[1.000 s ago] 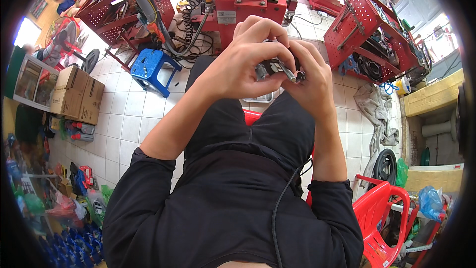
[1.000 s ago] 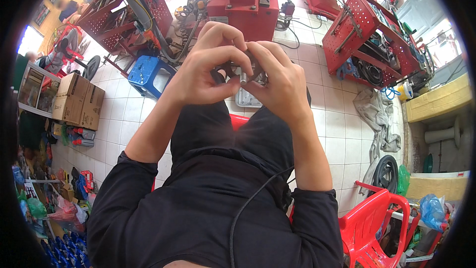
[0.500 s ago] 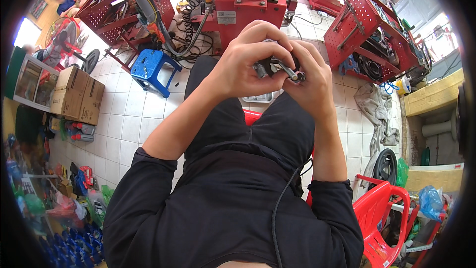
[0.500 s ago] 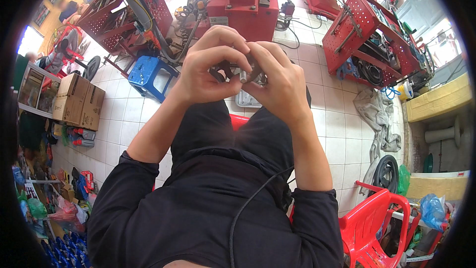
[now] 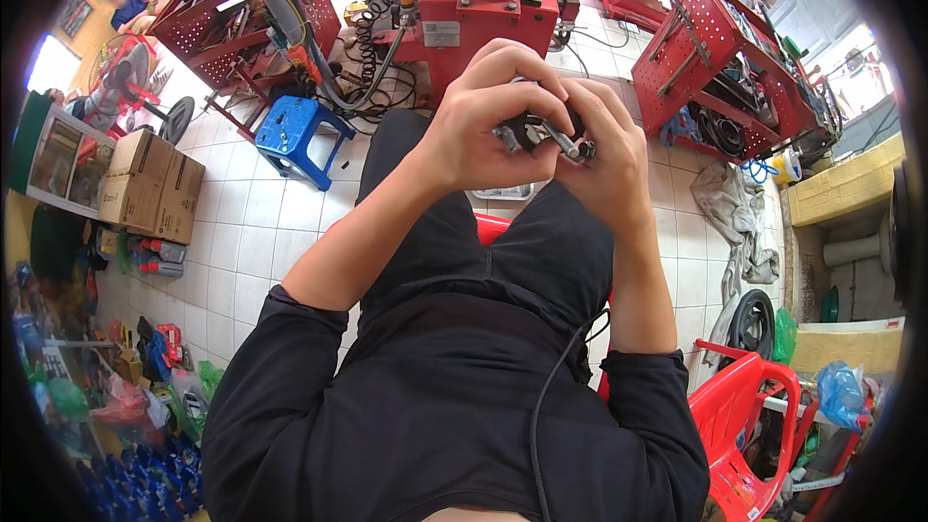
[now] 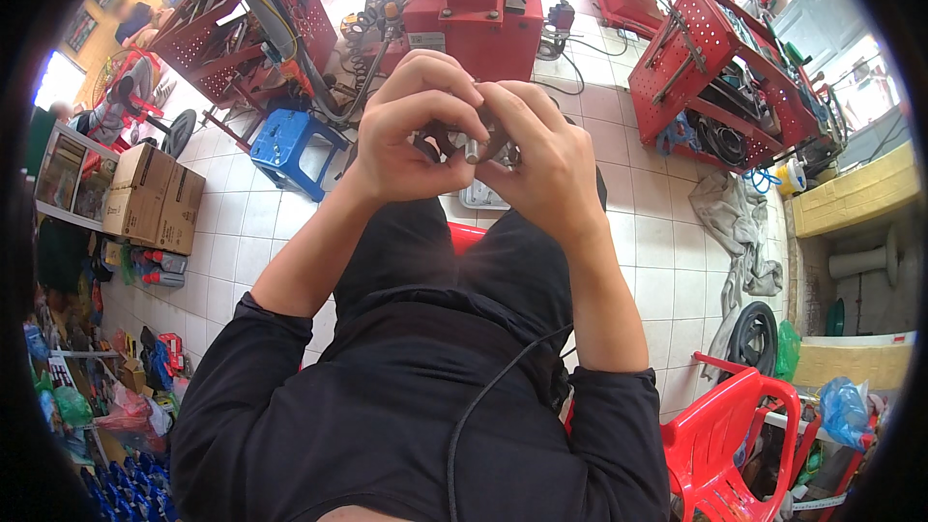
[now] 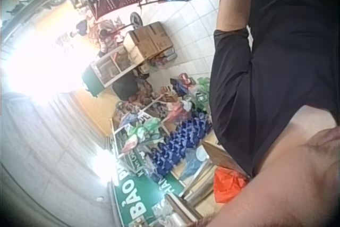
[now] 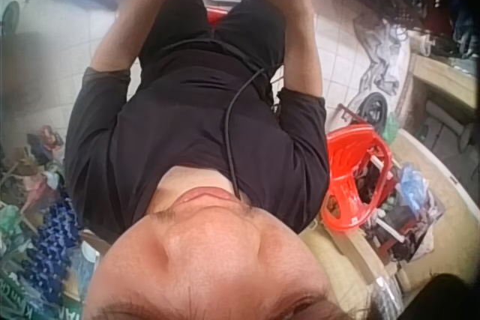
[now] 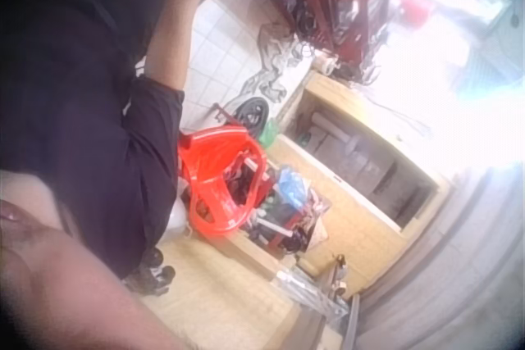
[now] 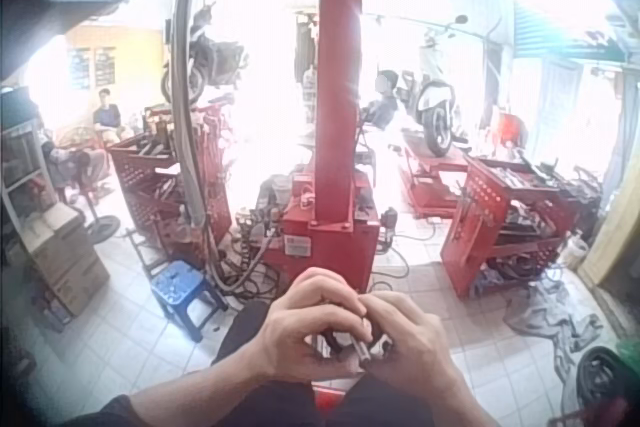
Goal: The person sits on a red chair in a workshop, holding a cylindrical mechanical component. They use a screwdriver to tighten a screw on the component, then pick up a small metal ring and attach it to the assembly. The person continues to adjust and tighten parts of the mechanical component with their hands and the screwdriver.
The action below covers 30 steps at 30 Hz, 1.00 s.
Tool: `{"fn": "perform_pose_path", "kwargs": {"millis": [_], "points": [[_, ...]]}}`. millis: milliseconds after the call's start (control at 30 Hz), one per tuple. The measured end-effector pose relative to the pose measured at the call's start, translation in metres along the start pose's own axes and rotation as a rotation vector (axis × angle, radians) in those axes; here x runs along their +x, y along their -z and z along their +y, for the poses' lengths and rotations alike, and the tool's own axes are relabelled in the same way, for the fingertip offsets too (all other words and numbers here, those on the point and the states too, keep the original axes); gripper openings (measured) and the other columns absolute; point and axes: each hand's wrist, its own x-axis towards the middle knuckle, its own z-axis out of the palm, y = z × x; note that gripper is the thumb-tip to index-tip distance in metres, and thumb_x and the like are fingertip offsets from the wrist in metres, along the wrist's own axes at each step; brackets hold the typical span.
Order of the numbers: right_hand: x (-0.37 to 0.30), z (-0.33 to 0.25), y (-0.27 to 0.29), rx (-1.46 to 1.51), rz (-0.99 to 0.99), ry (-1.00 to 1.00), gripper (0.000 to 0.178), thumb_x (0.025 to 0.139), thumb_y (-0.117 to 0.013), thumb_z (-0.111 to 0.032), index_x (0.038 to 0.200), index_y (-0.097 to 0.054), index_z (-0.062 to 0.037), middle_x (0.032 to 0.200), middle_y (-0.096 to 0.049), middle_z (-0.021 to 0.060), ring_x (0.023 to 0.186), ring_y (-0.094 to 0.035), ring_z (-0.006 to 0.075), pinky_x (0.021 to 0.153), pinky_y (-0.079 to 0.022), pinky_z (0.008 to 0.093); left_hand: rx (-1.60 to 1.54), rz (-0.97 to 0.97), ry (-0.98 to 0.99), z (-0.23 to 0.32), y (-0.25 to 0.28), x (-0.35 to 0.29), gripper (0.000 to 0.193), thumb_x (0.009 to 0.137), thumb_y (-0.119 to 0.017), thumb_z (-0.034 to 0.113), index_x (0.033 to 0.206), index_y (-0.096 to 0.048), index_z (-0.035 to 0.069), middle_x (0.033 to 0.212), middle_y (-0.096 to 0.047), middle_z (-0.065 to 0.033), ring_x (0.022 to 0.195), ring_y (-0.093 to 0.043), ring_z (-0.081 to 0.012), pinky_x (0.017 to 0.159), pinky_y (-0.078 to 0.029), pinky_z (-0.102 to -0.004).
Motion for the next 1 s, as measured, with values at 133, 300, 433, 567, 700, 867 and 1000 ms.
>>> {"fn": "perform_pose_path", "kwargs": {"millis": [133, 300, 433, 567, 700, 867, 1000], "points": [[0.0, -0.001, 0.001, -0.006, -0.009, -0.01, 0.057, 0.061, -0.077, -0.006, 0.115, -0.06, -0.0075, 0.108, -0.062, 0.0079, 0.078, -0.067, 0.0229, 0.062, -0.056, 0.0329, -0.004, 0.001, -0.006, 0.0, 0.0, 0.001, 0.028, 0.049, -0.064, 0.0, 0.075, -0.067, 0.009, 0.09, -0.061, -0.0042, 0.086, -0.056, -0.0231, 0.072, -0.048, -0.0334], [0.0, -0.002, 0.001, 0.003, -0.015, -0.016, 0.058, 0.061, -0.077, -0.006, 0.116, -0.059, -0.0071, 0.108, -0.062, 0.008, 0.078, -0.067, 0.0229, 0.062, -0.055, 0.0331, -0.002, -0.006, 0.022, 0.001, 0.0, 0.001, 0.027, 0.051, -0.069, 0.002, 0.076, -0.066, 0.012, 0.089, -0.059, -0.0024, 0.084, -0.056, -0.0229, 0.076, -0.049, -0.0354], [0.0, -0.002, 0.001, 0.002, -0.004, -0.016, 0.057, 0.061, -0.078, -0.007, 0.115, -0.059, -0.0058, 0.106, -0.063, 0.0085, 0.078, -0.067, 0.0235, 0.063, -0.055, 0.0334, -0.003, -0.015, 0.034, 0.002, 0.001, 0.002, 0.026, 0.052, -0.069, 0.001, 0.075, -0.066, 0.011, 0.088, -0.06, -0.0035, 0.084, -0.057, -0.0232, 0.077, -0.049, -0.0349], [0.003, -0.005, 0.002, 0.066, -0.03, -0.126, 0.053, 0.061, -0.081, -0.01, 0.11, -0.062, -0.0029, 0.098, -0.064, 0.0092, 0.078, -0.067, 0.0225, 0.064, -0.054, 0.0318, -0.246, -0.024, 0.275, -0.005, -0.002, -0.003, 0.022, 0.064, -0.066, -0.005, 0.083, -0.064, 0.005, 0.09, -0.062, -0.004, 0.091, -0.058, -0.0177, 0.075, -0.049, -0.0305], [0.001, 0.0, -0.002, 0.283, -0.086, -0.409, 0.051, 0.061, -0.087, -0.016, 0.103, -0.066, 0.0014, 0.089, -0.066, 0.0067, 0.077, -0.065, 0.0148, 0.066, -0.052, 0.0275, -0.528, -0.003, 0.663, -0.012, -0.009, -0.004, 0.017, 0.077, -0.066, -0.004, 0.093, -0.062, 0.001, 0.09, -0.063, -0.0019, 0.088, -0.058, -0.0105, 0.078, -0.05, -0.026], [-0.001, 0.012, -0.005, 0.584, -0.094, -0.614, 0.048, 0.065, -0.085, -0.015, 0.103, -0.065, 0.0052, 0.089, -0.068, 0.007, 0.078, -0.064, 0.0104, 0.068, -0.051, 0.0246, -0.582, -0.056, 0.909, -0.012, -0.007, 0.004, 0.031, 0.083, -0.067, 0.005, 0.114, -0.062, 0.002, 0.089, -0.063, -0.0003, 0.081, -0.059, -0.0058, 0.073, -0.048, -0.0223], [0.0, 0.013, -0.004, 0.707, -0.115, -0.692, 0.044, 0.069, -0.083, -0.014, 0.103, -0.065, 0.0072, 0.085, -0.068, 0.0078, 0.075, -0.064, 0.0104, 0.067, -0.051, 0.0243, -0.673, -0.046, 0.909, -0.019, -0.012, 0.002, 0.039, 0.085, -0.067, 0.008, 0.123, -0.06, 0.005, 0.086, -0.062, 0.0016, 0.08, -0.059, -0.0053, 0.07, -0.047, -0.0203]]}}
